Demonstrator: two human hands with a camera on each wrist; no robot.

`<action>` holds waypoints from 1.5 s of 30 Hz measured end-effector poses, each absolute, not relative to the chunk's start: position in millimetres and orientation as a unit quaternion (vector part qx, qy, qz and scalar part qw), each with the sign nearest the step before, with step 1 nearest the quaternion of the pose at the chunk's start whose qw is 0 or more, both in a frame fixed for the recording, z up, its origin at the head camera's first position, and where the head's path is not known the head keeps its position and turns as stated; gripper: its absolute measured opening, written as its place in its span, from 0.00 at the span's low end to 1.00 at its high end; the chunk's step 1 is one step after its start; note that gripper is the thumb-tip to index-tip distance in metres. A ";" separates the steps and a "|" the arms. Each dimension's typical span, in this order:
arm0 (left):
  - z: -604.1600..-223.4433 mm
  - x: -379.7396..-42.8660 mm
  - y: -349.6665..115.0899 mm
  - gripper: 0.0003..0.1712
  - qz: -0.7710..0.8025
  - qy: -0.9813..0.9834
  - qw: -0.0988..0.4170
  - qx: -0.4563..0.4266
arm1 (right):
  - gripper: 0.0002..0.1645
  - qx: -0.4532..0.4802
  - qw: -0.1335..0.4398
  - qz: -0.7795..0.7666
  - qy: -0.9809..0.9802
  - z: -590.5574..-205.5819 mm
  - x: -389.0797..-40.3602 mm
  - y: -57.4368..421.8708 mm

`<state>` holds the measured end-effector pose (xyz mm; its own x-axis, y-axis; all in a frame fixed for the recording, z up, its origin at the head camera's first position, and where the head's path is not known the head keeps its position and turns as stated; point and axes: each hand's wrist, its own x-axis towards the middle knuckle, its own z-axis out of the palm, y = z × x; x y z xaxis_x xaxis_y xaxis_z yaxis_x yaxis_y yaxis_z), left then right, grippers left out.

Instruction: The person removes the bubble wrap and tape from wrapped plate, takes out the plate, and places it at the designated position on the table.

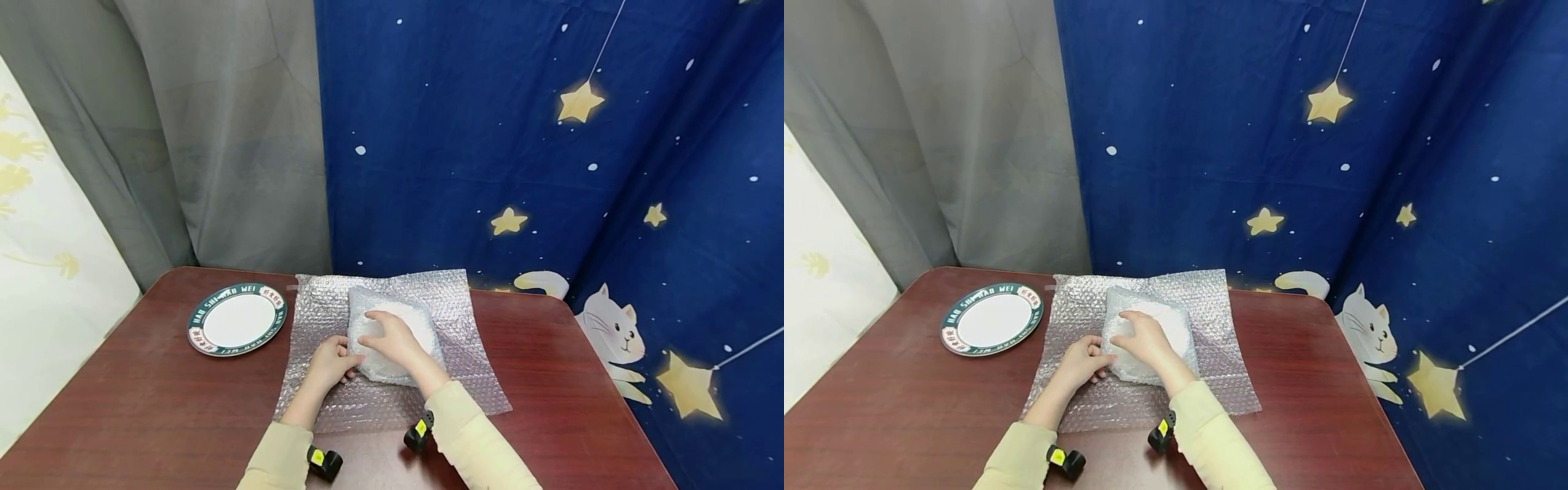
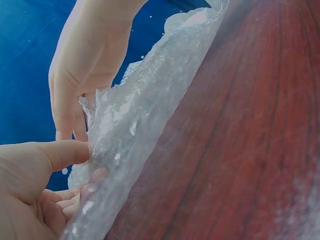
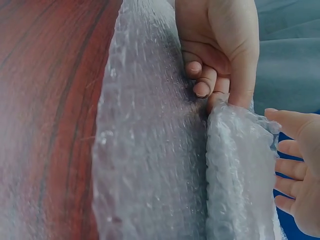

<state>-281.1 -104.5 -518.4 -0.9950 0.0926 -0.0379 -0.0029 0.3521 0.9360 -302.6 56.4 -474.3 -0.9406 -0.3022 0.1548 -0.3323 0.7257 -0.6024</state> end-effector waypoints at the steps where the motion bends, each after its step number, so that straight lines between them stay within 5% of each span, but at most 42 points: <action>1: -518.7 -281.1 -104.4 0.29 0.568 0.821 0.042 0.028 | 0.34 0.171 0.021 0.326 -0.930 -475.1 -303.0 55.9; 18: -517.1 -279.5 -104.8 0.27 0.565 0.824 0.042 0.028 | 0.34 0.165 0.012 0.300 -0.939 -483.9 -307.3 49.6; 45: -519.8 -280.5 -105.4 0.27 0.564 0.824 0.037 0.031 | 0.15 0.117 0.047 0.303 -0.944 -497.5 -313.7 42.4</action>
